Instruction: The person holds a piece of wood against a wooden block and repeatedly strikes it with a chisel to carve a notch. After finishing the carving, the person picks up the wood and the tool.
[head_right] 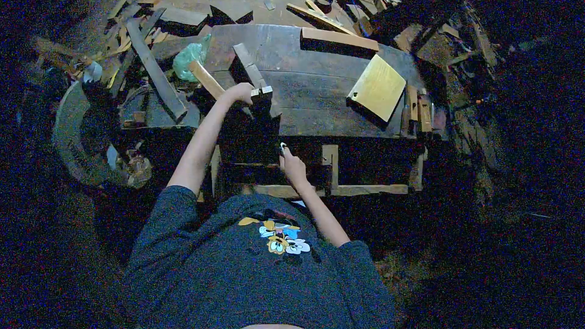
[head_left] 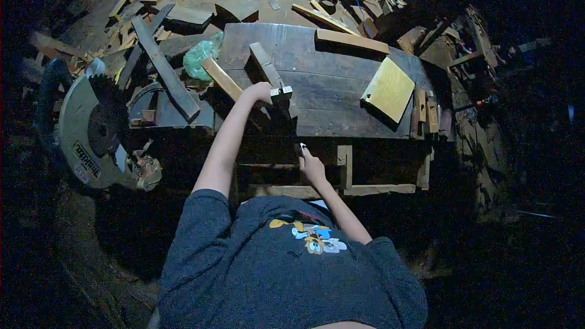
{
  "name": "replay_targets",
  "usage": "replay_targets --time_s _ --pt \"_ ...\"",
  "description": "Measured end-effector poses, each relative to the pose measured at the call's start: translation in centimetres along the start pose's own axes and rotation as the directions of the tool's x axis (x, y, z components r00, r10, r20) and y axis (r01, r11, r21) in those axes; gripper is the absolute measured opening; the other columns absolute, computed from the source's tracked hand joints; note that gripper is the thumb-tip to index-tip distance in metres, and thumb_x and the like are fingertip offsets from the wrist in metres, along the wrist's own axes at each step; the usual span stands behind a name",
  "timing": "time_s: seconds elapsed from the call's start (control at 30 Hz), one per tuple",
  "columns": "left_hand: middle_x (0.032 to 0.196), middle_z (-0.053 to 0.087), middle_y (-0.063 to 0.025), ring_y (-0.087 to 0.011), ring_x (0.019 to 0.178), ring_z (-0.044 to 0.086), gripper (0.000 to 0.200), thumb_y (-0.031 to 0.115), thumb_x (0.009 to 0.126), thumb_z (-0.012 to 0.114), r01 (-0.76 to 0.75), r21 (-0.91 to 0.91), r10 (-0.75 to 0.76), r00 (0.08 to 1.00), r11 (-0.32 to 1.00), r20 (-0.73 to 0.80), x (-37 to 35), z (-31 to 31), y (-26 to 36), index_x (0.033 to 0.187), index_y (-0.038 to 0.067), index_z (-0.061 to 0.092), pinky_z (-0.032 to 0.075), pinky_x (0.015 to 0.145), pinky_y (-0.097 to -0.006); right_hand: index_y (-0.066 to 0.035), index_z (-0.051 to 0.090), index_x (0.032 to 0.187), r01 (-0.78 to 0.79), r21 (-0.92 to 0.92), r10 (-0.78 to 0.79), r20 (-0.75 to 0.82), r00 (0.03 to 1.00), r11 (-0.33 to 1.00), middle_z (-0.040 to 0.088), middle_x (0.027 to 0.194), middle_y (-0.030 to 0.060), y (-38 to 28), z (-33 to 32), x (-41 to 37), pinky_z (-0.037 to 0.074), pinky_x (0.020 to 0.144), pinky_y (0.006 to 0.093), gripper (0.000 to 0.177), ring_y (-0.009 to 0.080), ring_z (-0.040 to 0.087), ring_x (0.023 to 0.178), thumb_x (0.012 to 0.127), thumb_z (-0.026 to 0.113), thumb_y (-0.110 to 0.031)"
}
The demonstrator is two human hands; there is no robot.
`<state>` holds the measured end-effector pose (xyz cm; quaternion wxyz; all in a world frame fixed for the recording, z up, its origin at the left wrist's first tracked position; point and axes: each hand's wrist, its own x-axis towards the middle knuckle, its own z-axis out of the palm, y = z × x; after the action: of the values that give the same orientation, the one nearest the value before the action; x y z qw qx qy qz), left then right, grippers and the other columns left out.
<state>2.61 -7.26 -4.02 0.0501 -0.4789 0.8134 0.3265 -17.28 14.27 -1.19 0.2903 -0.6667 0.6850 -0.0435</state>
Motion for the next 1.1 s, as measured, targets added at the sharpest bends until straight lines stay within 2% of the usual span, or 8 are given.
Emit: replay_targets --time_s 0.27,0.33,0.47,0.63,0.83,0.93,1.03,1.1 --pt "0.067 0.055 -0.0155 -0.0269 0.06 0.054 0.035 0.026 0.041 0.063 0.07 -0.139 -0.064 0.997 0.988 0.047 0.6 -0.2 -0.6 0.065 0.001 0.056 0.043 0.055 -0.032 -0.008 0.038 0.1 0.031 0.023 -0.03 -0.035 0.999 0.999 0.05 0.058 0.0204 -0.7 0.7 0.9 0.04 0.049 0.0426 0.031 0.0344 0.05 0.053 0.072 0.041 -0.021" --pt "0.067 0.055 -0.0155 -0.0271 0.06 0.053 0.037 0.028 0.042 0.063 -0.066 -0.103 0.063 0.998 0.993 -0.03 0.0 -0.9 0.0 0.065 0.0 0.056 0.043 0.055 -0.0314 -0.006 0.039 0.096 0.015 0.043 -0.015 0.002 1.0 0.999 0.05 0.058 0.021 -1.9 -0.3 1.7 0.04 0.05 0.0433 0.027 0.0351 0.05 0.055 0.073 0.039 -0.021" --pt "0.067 0.055 -0.016 -0.0266 0.06 0.053 0.042 0.031 0.041 0.065 -0.015 -0.125 0.025 0.996 0.992 0.083 0.3 -0.6 -0.1 0.066 -0.001 0.055 0.043 0.055 -0.031 -0.006 0.041 0.088 0.028 0.057 -0.025 -0.057 0.998 0.998 0.05 0.059 0.0213 -4.6 -1.6 4.5 0.039 0.051 0.0444 0.021 0.0359 0.05 0.057 0.073 0.039 -0.021" --pt "0.067 0.055 -0.0158 -0.0261 0.06 0.053 0.044 0.033 0.04 0.066 -0.045 -0.138 0.056 0.995 0.989 0.077 1.7 -0.2 -2.0 0.065 -0.001 0.055 0.043 0.055 -0.0308 -0.014 0.029 0.113 0.032 -0.045 -0.035 -0.064 0.997 0.998 0.049 0.053 0.0184 -0.8 1.4 2.9 0.041 0.045 0.0397 0.046 0.0315 0.05 0.048 0.069 0.043 -0.021" --pt "0.066 0.055 -0.0156 -0.025 0.059 0.054 0.049 0.036 0.038 0.068 -0.036 -0.046 0.037 0.999 0.998 0.038 1.9 0.1 -2.0 0.065 -0.003 0.055 0.043 0.053 -0.0305 -0.014 0.038 0.104 0.01 -0.019 -0.011 -0.036 0.999 1.0 0.05 0.054 0.0173 -1.6 0.3 2.7 0.041 0.046 0.0407 0.035 0.0324 0.051 0.05 0.071 0.043 -0.022" --pt "0.067 0.056 -0.0149 -0.0237 0.059 0.054 0.048 0.035 0.04 0.068 -0.004 -0.094 0.008 0.999 0.996 0.036 0.6 -0.7 -0.8 0.065 -0.004 0.055 0.043 0.051 -0.0304 -0.016 0.035 0.107 0.097 0.088 -0.088 -0.101 0.991 0.991 0.051 0.057 0.0175 -3.8 0.3 6.7 0.041 0.048 0.0412 0.037 0.0333 0.05 0.052 0.072 0.041 -0.023" --pt "0.065 0.056 -0.0121 -0.0212 0.057 0.054 0.045 0.032 0.042 0.068 0.01 -0.197 -0.003 0.999 0.98 0.034 0.7 -1.6 -1.0 0.066 -0.004 0.055 0.043 0.049 -0.03 -0.014 0.036 0.108 0.039 0.042 -0.036 -0.075 0.997 0.998 0.049 0.059 0.022 -3.6 1.0 6.6 0.04 0.045 0.0405 0.038 0.0323 0.05 0.052 0.072 0.041 -0.02" --pt "0.062 0.055 -0.0092 -0.0182 0.053 0.053 0.041 0.029 0.044 0.068 0.116 -0.23 -0.059 0.969 0.966 0.239 1.1 -1.8 -1.1 0.066 -0.003 0.055 0.043 0.047 -0.0288 -0.015 0.034 0.11 0.0 -0.027 -0.001 -0.036 0.999 1.0 0.049 0.058 0.0219 -2.0 0.8 3.4 0.041 0.046 0.0402 0.041 0.0319 0.05 0.052 0.07 0.043 -0.02"
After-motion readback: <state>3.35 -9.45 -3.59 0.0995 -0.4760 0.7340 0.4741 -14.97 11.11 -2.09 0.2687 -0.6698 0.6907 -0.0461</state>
